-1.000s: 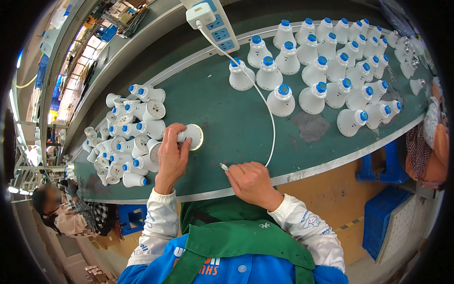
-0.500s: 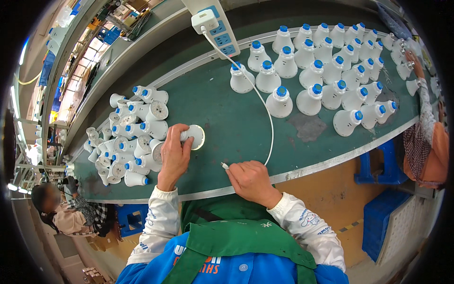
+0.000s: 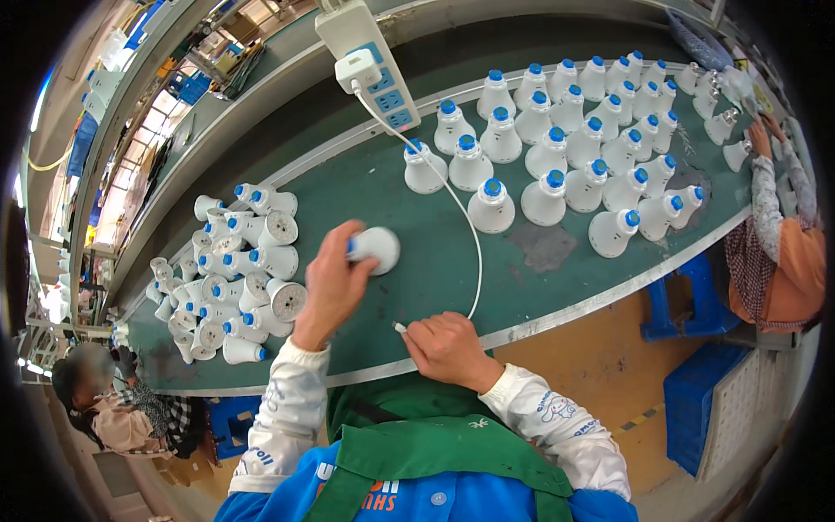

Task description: The person tests light bulbs by plugging a cable into each bulb to illuminate it, then places the tested light bulbs in rows on the table.

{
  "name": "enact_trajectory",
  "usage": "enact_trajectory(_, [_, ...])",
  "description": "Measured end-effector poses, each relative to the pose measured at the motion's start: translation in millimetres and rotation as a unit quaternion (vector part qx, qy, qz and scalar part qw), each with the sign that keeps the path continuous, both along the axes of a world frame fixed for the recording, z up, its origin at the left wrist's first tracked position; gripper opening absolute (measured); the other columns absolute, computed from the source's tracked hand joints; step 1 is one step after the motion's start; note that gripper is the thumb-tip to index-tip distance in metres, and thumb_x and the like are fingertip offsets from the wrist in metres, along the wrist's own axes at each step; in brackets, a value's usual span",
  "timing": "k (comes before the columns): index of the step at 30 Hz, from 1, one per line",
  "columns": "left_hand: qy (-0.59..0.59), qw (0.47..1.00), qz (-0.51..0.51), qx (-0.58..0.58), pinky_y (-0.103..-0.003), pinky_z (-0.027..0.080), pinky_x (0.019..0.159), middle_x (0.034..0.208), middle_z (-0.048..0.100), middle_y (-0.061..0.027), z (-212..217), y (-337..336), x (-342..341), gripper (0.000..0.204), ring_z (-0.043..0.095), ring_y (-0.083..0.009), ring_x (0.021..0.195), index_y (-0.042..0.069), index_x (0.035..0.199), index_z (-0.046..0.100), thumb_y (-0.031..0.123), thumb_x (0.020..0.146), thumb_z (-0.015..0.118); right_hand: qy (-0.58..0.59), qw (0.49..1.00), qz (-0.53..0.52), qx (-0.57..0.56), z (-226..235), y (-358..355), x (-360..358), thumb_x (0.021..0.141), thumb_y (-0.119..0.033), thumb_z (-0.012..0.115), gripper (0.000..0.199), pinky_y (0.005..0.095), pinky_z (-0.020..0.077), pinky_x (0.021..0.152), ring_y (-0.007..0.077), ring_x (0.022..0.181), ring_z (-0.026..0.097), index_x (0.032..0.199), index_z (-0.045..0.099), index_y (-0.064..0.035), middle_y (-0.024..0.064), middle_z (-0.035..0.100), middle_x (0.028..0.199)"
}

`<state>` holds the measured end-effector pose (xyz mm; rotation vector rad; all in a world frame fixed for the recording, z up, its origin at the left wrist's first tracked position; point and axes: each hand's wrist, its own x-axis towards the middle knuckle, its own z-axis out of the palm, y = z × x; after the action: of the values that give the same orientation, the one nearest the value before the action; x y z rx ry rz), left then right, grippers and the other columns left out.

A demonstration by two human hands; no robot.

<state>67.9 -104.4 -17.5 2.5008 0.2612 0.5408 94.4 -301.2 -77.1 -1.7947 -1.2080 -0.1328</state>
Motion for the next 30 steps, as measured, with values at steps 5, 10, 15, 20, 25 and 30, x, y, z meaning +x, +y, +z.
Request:
enact_trajectory(5, [0.044,0.989,-0.090,-0.113,-0.042,0.052,0.079,0.114,0.060,-0.0172,-5.6,-37.4,79.8,0.051,0.061,-0.0378,0.100,0.008,0.122,0.051,0.005,0.075,0.070,-0.016,1.000,0.001,-0.006,1.6,4.6,-2.2,0.075,-0.010,0.069,0.022,0.0382,0.0382,0.047,0.0271,0.048,0.052,0.063,0.050,-0.0088,0.0075,0.050,0.053])
enact_trajectory(10, [0.022,0.991,-0.133,-0.007,-0.043,0.051,0.084,0.121,0.058,-0.0139,27.7,0.8,41.2,0.056,0.057,-0.0350,0.109,0.008,0.126,0.051,0.020,0.077,0.073,-0.004,1.000,0.003,-0.014,7.5,6.5,-2.1,0.074,-0.006,0.068,0.014,0.0371,0.0382,0.048,0.0262,0.049,0.052,0.068,0.056,-0.0071,0.0068,0.052,0.055])
enact_trajectory(15, [0.067,0.987,0.126,0.071,-0.036,0.053,0.073,0.097,0.070,-0.0069,67.2,153.5,-27.8,0.028,0.067,-0.0247,0.083,0.012,0.107,0.068,0.015,0.079,0.071,0.008,0.999,0.009,-0.052,9.3,6.5,-1.8,0.073,-0.003,0.068,0.015,0.0364,0.0380,0.048,0.0250,0.049,0.052,0.067,0.056,-0.0065,0.0061,0.052,0.055])
enact_trajectory(20, [0.207,0.918,0.238,0.242,-0.040,0.047,0.088,0.109,0.066,-0.0072,78.7,301.4,-30.9,0.034,0.059,-0.0290,0.106,0.016,0.104,0.069,0.000,0.076,0.062,0.003,0.997,0.003,-0.072,12.2,9.5,-2.0,0.072,-0.003,0.068,0.013,0.0361,0.0385,0.049,0.0254,0.048,0.051,0.067,0.057,-0.0063,0.0063,0.051,0.054])
enact_trajectory(25, [0.366,0.842,0.140,0.371,-0.050,0.038,0.097,0.125,0.058,-0.0014,36.5,395.6,-2.0,0.042,0.047,-0.0261,0.120,0.018,0.106,0.070,-0.006,0.073,0.059,0.007,0.994,-0.028,-0.108,14.1,11.0,-4.4,0.069,-0.005,0.070,0.012,0.0358,0.0396,0.050,0.0243,0.048,0.052,0.067,0.058,-0.0066,0.0056,0.052,0.054])
enact_trajectory(30, [0.482,0.803,0.126,0.328,-0.060,0.026,0.107,0.120,0.063,0.0004,14.4,444.9,5.2,0.043,0.051,-0.0262,0.118,0.023,0.110,0.070,-0.001,0.075,0.063,-0.002,0.991,-0.061,-0.122,14.1,14.2,-7.7,0.066,-0.006,0.070,0.012,0.0354,0.0408,0.049,0.0248,0.048,0.053,0.066,0.059,-0.0068,0.0057,0.053,0.055])
